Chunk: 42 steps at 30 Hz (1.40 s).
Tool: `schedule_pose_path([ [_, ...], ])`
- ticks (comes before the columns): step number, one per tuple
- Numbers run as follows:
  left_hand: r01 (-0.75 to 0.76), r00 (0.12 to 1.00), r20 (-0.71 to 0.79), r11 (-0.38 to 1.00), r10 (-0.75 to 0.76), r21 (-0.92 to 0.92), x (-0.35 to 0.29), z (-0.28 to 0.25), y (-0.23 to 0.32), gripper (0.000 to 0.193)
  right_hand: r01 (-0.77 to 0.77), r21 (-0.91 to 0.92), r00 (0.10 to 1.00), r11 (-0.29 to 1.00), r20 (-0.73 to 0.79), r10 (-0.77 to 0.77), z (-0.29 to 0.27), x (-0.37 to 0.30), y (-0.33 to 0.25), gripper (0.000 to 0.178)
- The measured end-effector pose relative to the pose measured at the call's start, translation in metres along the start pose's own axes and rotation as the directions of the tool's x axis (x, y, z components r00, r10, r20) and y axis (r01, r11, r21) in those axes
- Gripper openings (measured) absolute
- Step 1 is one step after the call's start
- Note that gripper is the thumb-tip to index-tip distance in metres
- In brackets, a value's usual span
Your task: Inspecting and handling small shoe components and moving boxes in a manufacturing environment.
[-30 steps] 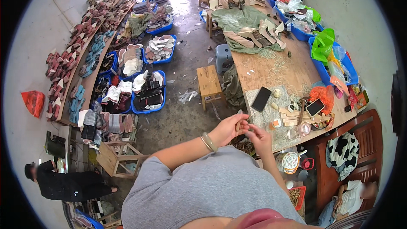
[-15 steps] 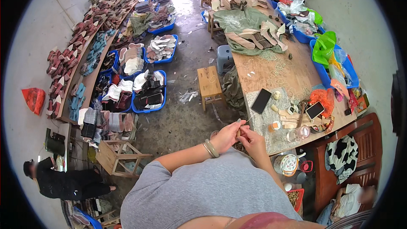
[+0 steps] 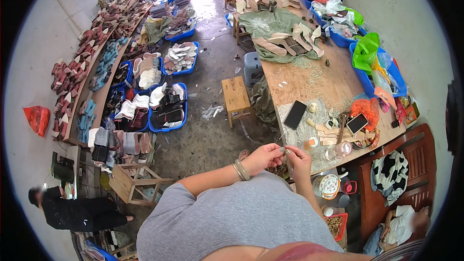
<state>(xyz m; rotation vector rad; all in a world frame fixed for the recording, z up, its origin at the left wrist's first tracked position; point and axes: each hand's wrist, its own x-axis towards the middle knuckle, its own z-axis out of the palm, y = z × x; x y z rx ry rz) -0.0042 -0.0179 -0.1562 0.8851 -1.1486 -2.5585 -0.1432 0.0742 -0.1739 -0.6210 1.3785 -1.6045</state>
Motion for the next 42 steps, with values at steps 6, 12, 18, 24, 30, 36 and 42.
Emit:
schedule_pose_path([
  [6,-0.015,1.000,0.016,0.997,0.016,-0.080,-0.001,0.001,0.000,0.016,-0.062,0.134,0.996,0.989,0.073,0.052,-0.002,0.004,0.009,0.017],
  [12,-0.107,0.993,0.060,0.976,0.098,0.187,-0.003,0.005,0.003,0.020,0.016,0.124,0.997,0.992,0.072,-0.026,-0.001,0.004,0.007,0.015],
  [18,-0.304,0.948,0.076,0.817,0.308,0.490,-0.007,0.013,0.009,0.028,0.126,0.058,0.992,0.990,-0.005,-0.126,0.011,0.003,0.002,0.014],
  [24,-0.422,0.845,0.038,0.619,0.534,0.663,0.000,0.009,0.000,0.031,0.294,-0.118,0.955,0.949,-0.011,-0.297,0.024,0.006,0.002,0.017],
  [30,-0.421,0.809,-0.022,0.606,0.587,0.675,-0.001,0.007,-0.005,0.031,0.237,-0.042,0.971,0.971,-0.016,-0.238,0.033,0.004,0.005,0.019],
  [36,-0.424,0.795,-0.057,0.621,0.604,0.659,0.003,0.000,-0.012,0.031,0.096,0.097,0.995,0.991,-0.008,-0.096,0.037,0.003,0.006,0.021],
  [42,-0.420,0.825,-0.083,0.705,0.559,0.572,0.005,0.005,-0.012,0.032,0.024,0.181,1.000,0.983,-0.001,-0.024,0.037,0.002,0.003,0.021],
])
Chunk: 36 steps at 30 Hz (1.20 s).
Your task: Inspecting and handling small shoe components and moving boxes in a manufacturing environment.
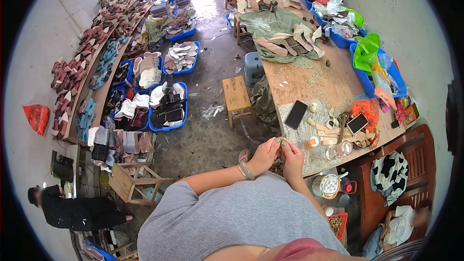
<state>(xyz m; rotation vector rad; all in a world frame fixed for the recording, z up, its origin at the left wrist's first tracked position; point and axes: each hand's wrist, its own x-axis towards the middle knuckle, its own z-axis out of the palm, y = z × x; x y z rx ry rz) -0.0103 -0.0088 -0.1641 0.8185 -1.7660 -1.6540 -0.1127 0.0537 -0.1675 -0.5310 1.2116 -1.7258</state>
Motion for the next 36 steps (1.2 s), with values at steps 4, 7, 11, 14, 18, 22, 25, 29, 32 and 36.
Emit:
schedule_pose_path([
  [4,0.030,0.996,0.081,0.999,-0.032,0.029,0.003,-0.001,0.007,0.033,0.015,-0.066,0.999,0.998,-0.029,-0.017,-0.007,0.002,-0.001,0.020],
  [7,0.156,0.974,0.168,0.987,-0.149,-0.031,0.004,-0.003,0.016,0.033,0.323,-0.353,0.942,0.878,0.032,-0.334,-0.014,0.008,0.009,0.017],
  [11,0.407,0.878,0.343,0.899,-0.335,-0.163,0.008,-0.013,0.006,0.032,0.361,-0.595,0.931,0.719,0.279,-0.236,-0.029,0.009,-0.007,0.014],
  [14,0.532,0.811,0.418,0.814,-0.410,-0.234,0.005,-0.012,0.002,0.033,0.348,-0.591,0.930,0.728,0.314,-0.190,-0.037,0.008,-0.002,0.014],
  [18,0.592,0.770,0.473,0.756,-0.428,-0.279,0.006,-0.012,-0.008,0.034,0.301,-0.554,0.942,0.776,0.298,-0.153,-0.038,0.006,-0.002,0.015],
  [22,0.619,0.752,0.495,0.726,-0.435,-0.301,0.005,-0.013,-0.007,0.037,0.220,-0.474,0.959,0.853,0.265,-0.100,-0.042,0.008,0.003,0.018],
  [25,0.603,0.766,0.481,0.736,-0.427,-0.307,0.003,-0.013,-0.006,0.038,0.180,-0.449,0.971,0.875,0.226,-0.084,-0.042,0.008,0.008,0.020],
  [29,0.583,0.785,0.450,0.753,-0.426,-0.305,0.000,-0.012,-0.006,0.038,-0.042,-0.333,0.990,0.942,0.116,0.085,-0.041,0.008,0.013,0.021],
  [32,0.554,0.806,0.429,0.777,-0.409,-0.300,-0.003,-0.013,-0.005,0.036,-0.100,-0.269,0.988,0.958,0.084,0.126,-0.033,0.005,0.010,0.020],
  [36,0.511,0.837,0.380,0.810,-0.393,-0.288,-0.006,-0.014,-0.010,0.038,-0.169,-0.142,0.982,0.975,0.056,0.178,-0.029,0.005,0.016,0.020],
])
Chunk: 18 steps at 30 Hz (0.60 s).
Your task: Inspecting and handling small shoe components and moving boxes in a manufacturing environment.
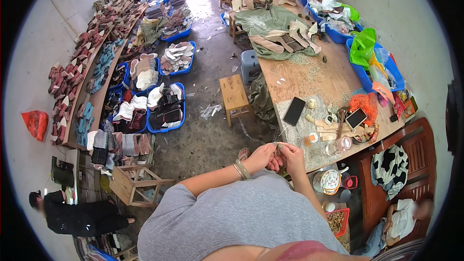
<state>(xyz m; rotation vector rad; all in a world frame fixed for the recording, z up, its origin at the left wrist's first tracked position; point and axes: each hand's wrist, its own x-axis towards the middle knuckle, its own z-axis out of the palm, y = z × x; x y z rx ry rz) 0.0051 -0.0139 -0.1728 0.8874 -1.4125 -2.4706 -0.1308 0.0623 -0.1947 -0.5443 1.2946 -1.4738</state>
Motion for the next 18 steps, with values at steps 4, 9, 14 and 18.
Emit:
schedule_pose_path([
  [4,-0.037,0.999,-0.029,0.997,0.039,0.073,-0.001,0.001,0.001,0.036,0.076,-0.054,0.996,0.996,-0.050,-0.079,0.004,0.002,0.007,0.020],
  [9,-0.072,0.996,-0.041,0.989,0.078,0.132,0.002,0.001,0.005,0.030,0.079,0.097,0.995,0.992,-0.071,-0.072,0.012,-0.002,-0.006,0.020],
  [14,-0.077,0.997,-0.023,0.994,0.079,0.080,0.005,0.001,0.004,0.025,0.077,0.196,0.996,0.978,-0.062,-0.066,0.011,-0.003,-0.008,0.021],
  [18,-0.085,0.995,-0.042,0.984,0.093,0.158,0.005,0.001,0.009,0.025,0.061,0.109,0.996,0.992,-0.074,-0.053,0.002,0.002,-0.003,0.018],
])
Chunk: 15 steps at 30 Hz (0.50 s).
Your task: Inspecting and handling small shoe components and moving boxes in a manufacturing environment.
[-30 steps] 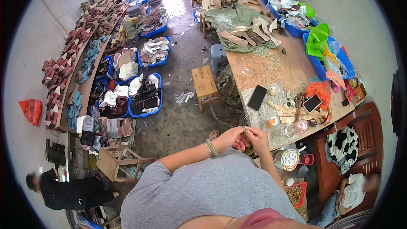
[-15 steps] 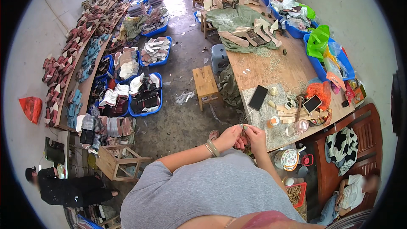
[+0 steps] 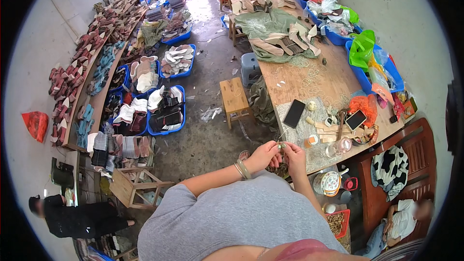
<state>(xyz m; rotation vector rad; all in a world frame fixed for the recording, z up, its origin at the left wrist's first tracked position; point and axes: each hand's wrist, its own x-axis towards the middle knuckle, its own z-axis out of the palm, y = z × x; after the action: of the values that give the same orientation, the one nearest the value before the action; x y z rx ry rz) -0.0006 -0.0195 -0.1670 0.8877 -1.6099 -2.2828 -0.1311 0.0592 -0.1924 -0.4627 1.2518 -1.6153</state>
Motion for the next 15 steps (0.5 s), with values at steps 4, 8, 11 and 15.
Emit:
schedule_pose_path([
  [4,0.004,1.000,-0.021,0.999,-0.003,0.043,-0.0001,0.0002,0.0035,0.024,-0.050,0.050,0.998,0.997,0.040,0.048,-0.0062,0.0009,-0.0025,0.014],
  [8,0.005,1.000,-0.010,0.998,-0.005,0.055,0.0005,-0.0015,0.0023,0.022,-0.139,0.151,0.987,0.979,0.107,0.123,-0.0075,0.0051,-0.0014,0.012],
  [11,-0.007,1.000,-0.007,1.000,0.007,0.008,0.0012,-0.0020,0.0009,0.022,-0.189,0.203,0.974,0.961,0.165,0.156,-0.0098,0.0078,-0.0013,0.012],
  [15,0.009,1.000,-0.020,1.000,-0.009,-0.015,0.0018,-0.0025,0.0026,0.021,-0.202,0.209,0.975,0.957,0.138,0.175,-0.0080,0.0095,-0.0020,0.010],
])
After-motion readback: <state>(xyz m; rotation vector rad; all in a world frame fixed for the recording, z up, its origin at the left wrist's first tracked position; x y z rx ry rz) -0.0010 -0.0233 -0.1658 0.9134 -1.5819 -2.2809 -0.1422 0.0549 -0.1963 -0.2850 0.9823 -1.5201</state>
